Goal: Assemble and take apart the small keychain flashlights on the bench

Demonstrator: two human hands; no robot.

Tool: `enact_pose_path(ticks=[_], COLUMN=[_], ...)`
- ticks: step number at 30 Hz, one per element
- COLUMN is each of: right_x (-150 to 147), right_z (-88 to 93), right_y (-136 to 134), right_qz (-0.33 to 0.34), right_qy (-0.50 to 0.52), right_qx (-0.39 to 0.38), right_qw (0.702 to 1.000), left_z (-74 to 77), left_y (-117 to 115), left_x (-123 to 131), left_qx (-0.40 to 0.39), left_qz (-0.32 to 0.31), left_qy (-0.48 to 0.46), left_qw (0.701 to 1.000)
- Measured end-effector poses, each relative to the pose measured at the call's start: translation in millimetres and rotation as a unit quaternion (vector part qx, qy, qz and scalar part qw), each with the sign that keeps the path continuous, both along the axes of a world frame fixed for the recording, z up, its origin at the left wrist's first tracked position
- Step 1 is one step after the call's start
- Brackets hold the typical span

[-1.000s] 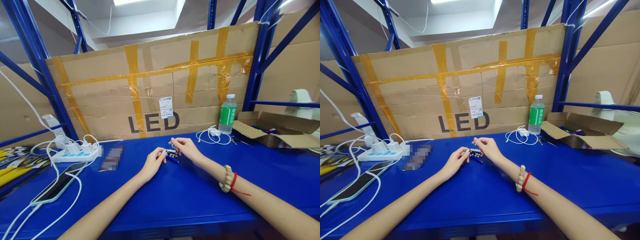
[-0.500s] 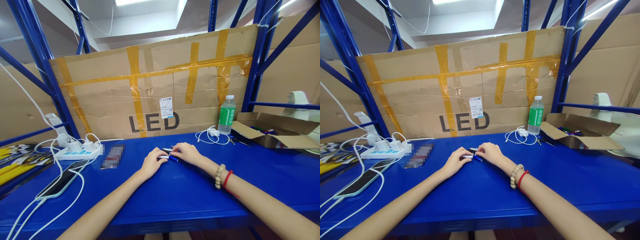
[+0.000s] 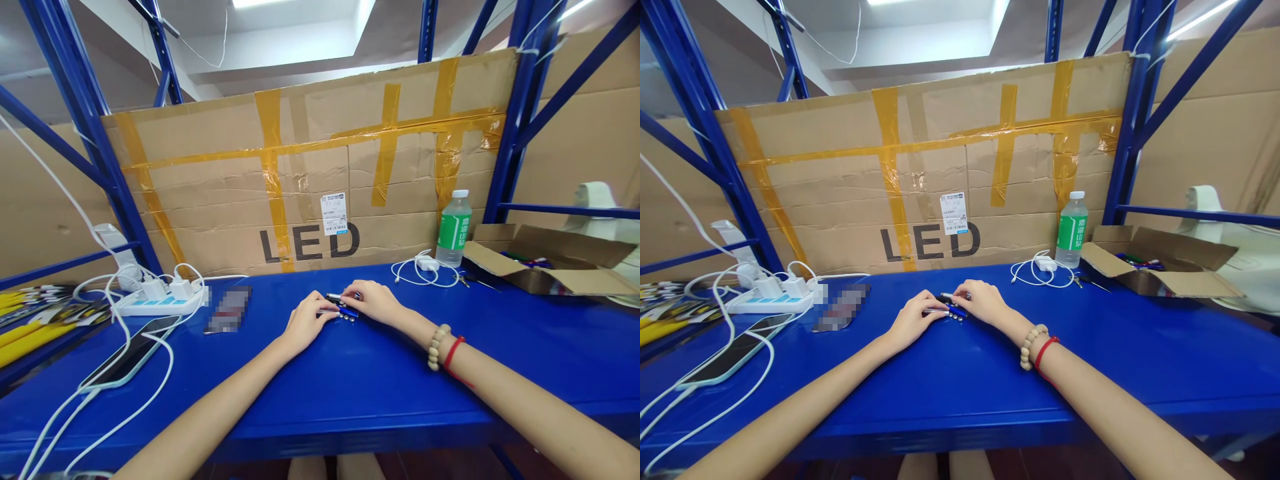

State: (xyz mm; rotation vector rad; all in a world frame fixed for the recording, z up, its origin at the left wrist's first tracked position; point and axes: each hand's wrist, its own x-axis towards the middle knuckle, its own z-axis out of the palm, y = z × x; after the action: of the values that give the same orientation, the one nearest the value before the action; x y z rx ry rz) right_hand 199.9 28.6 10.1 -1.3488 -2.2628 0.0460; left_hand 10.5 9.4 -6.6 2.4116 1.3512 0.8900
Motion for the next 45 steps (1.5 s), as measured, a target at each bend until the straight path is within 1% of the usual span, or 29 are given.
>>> enact_pose_path(ticks=[5, 8, 10, 14, 18, 22, 26, 29, 31, 34, 37, 38, 42, 45], right_x=[-1.4, -2.5, -3.2, -4.5, -6.5, -7.5, -9.1, -13.3, -16.3, -17.5, -14.2, -12.5, -6.6, -4.3], right_z=[4.5, 5.0, 4.5, 2.3, 0.4, 0.7, 2.7, 3.0, 2.8, 3.5, 5.9, 6.7, 7.1, 5.3], right_y=[-4.4, -6.9, -7.7, -6.7, -4.7, -4.9, -9.6, -16.1, -20.5, -24.4, -22.8, -21.2, -12.0, -6.5], right_qz=[0.067, 0.105, 0.116, 0.114, 0.131, 0.135, 0.123, 0.092, 0.077, 0.060, 0.059, 0.065, 0.099, 0.101], right_qy=[0.013, -0.002, -0.015, -0.027, -0.021, -0.018, -0.038, -0.078, -0.121, -0.143, -0.131, -0.125, -0.091, -0.059], right_qx=[0.029, 0.014, 0.000, -0.010, -0.001, -0.014, -0.022, -0.009, 0.007, 0.017, 0.020, 0.022, 0.041, 0.049], right_qw=[0.997, 0.994, 0.993, 0.993, 0.991, 0.991, 0.991, 0.993, 0.990, 0.988, 0.989, 0.990, 0.990, 0.992], left_z=[2.8, 3.8, 3.8, 3.8, 4.9, 7.6, 17.2, 27.3, 31.3, 30.3, 24.5, 22.6, 18.4, 17.2], left_y=[-3.6, -5.3, -6.5, -8.9, -9.1, -7.4, -6.8, -6.3, -4.8, -1.1, 2.7, 3.7, 7.1, 9.2], left_x=[0.7, 1.3, 1.7, 2.2, 1.2, -1.6, -5.6, -9.1, -11.1, -12.3, -11.4, -10.9, -11.0, -12.0], left_qx=[0.006, 0.008, 0.005, 0.024, 0.046, 0.058, 0.103, 0.145, 0.154, 0.129, 0.076, 0.071, 0.073, 0.077], left_qz=[0.016, 0.016, 0.007, -0.026, -0.030, -0.031, -0.037, -0.019, -0.002, -0.003, -0.014, -0.009, 0.000, -0.008], left_qy=[0.005, 0.017, 0.024, 0.034, 0.053, 0.082, 0.135, 0.149, 0.156, 0.164, 0.160, 0.154, 0.141, 0.129], left_qw=[1.000, 1.000, 1.000, 0.999, 0.997, 0.994, 0.985, 0.978, 0.976, 0.978, 0.984, 0.985, 0.987, 0.989])
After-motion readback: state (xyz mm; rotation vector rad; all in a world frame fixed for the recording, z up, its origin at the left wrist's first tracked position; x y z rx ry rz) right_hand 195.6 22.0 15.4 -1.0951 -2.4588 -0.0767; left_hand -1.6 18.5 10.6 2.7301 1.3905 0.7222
